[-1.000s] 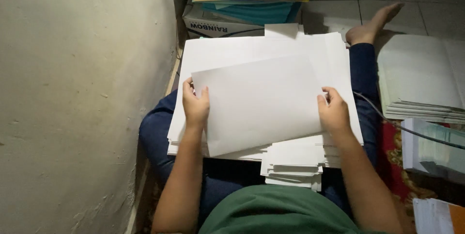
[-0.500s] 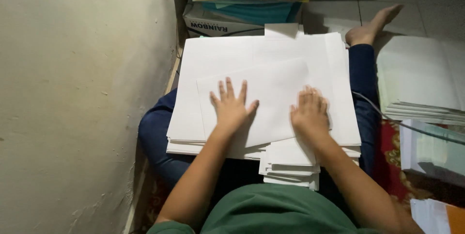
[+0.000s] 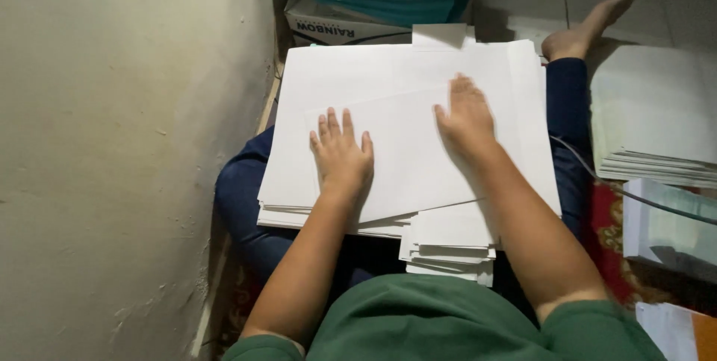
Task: Folding large white paper sheets and stacking them on the floor.
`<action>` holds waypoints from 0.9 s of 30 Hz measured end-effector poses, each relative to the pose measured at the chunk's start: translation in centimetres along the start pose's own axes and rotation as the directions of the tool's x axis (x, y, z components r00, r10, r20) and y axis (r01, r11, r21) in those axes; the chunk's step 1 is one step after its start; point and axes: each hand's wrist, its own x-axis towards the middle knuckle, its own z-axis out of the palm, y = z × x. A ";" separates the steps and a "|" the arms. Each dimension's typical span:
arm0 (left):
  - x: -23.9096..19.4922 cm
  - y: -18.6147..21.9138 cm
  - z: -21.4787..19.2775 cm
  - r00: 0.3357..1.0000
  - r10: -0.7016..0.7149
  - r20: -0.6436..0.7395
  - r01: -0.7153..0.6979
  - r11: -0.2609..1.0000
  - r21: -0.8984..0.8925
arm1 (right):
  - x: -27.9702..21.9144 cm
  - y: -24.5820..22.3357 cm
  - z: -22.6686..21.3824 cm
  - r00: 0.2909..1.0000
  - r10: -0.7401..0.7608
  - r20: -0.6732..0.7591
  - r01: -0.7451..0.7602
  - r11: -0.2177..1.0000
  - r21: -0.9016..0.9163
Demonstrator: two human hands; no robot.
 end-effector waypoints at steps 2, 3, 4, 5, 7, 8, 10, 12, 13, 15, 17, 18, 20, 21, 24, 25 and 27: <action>0.7 -1.4 0.5 0.999 -0.035 0.019 0.035 0.999 -0.006 | -2.0 0.7 -1.0 0.998 0.027 0.057 -0.029 0.999 0.021; 1.1 -2.2 0.8 0.997 -0.064 0.038 0.065 0.998 -0.010 | -3.0 1.0 -1.5 0.992 0.058 0.112 -0.063 0.997 0.040; 1.1 -1.8 0.4 0.997 -0.068 0.037 0.068 0.998 -0.008 | -3.6 1.0 -1.1 0.992 0.055 0.113 -0.060 0.997 0.042; 0.9 -1.5 0.2 0.998 -0.061 0.022 0.061 0.998 0.015 | -4.3 1.0 -0.7 0.988 0.064 0.144 -0.065 0.998 0.005; 0.7 -0.8 0.3 0.998 -0.069 0.009 0.069 0.997 0.038 | -5.2 -0.2 -0.3 0.982 0.060 0.181 -0.056 0.998 -0.030; 0.8 -0.3 0.7 0.999 -0.022 0.035 0.020 0.998 0.059 | -5.5 -1.5 -0.2 0.985 0.012 0.174 -0.009 1.000 -0.020; 1.8 0.7 2.3 0.998 0.016 0.053 -0.020 0.997 0.076 | -4.4 -3.6 0.9 0.985 -0.047 0.163 0.049 0.999 -0.012; 2.9 1.6 4.8 0.983 0.077 0.167 -0.089 0.994 0.064 | -2.7 -5.8 3.3 0.957 -0.210 0.200 0.214 0.977 0.001; 3.3 1.6 5.0 0.983 0.067 0.172 -0.080 0.995 0.066 | -1.6 -5.6 4.2 0.954 -0.216 0.207 0.220 0.976 0.007; 4.6 1.5 5.0 0.991 0.057 0.119 -0.059 0.998 0.014 | 1.2 -5.4 6.0 0.960 -0.261 0.099 0.264 0.964 -0.015; 4.8 0.4 3.8 0.994 0.027 0.103 -0.031 0.999 0.043 | 1.9 -4.3 4.4 0.972 -0.219 0.086 0.220 0.975 -0.008; 4.9 0.0 3.3 0.996 0.003 0.090 -0.009 0.998 0.066 | 2.3 -3.5 3.5 0.983 -0.168 0.077 0.169 0.986 -0.005; 4.3 -2.0 2.3 0.999 -0.008 0.054 0.005 0.998 0.060 | 1.5 -0.3 2.5 0.993 -0.064 0.095 0.062 0.998 0.017; 3.9 -2.9 1.9 0.999 -0.025 0.021 0.024 0.998 0.056 | 0.8 1.4 1.9 0.992 0.038 0.119 -0.043 0.998 0.041; 2.5 -4.9 0.8 0.999 0.011 -0.030 -0.009 0.998 0.061 | -2.7 4.7 1.1 0.982 0.097 0.163 -0.102 0.995 0.021; 1.7 -5.1 0.9 0.999 0.020 -0.029 -0.018 0.998 0.059 | -4.3 4.3 0.5 0.981 0.106 0.160 -0.111 0.994 0.018; 0.2 -5.6 1.2 0.997 0.038 -0.073 -0.035 0.998 0.051 | -7.5 3.4 -0.8 0.983 0.087 0.162 -0.076 0.995 -0.068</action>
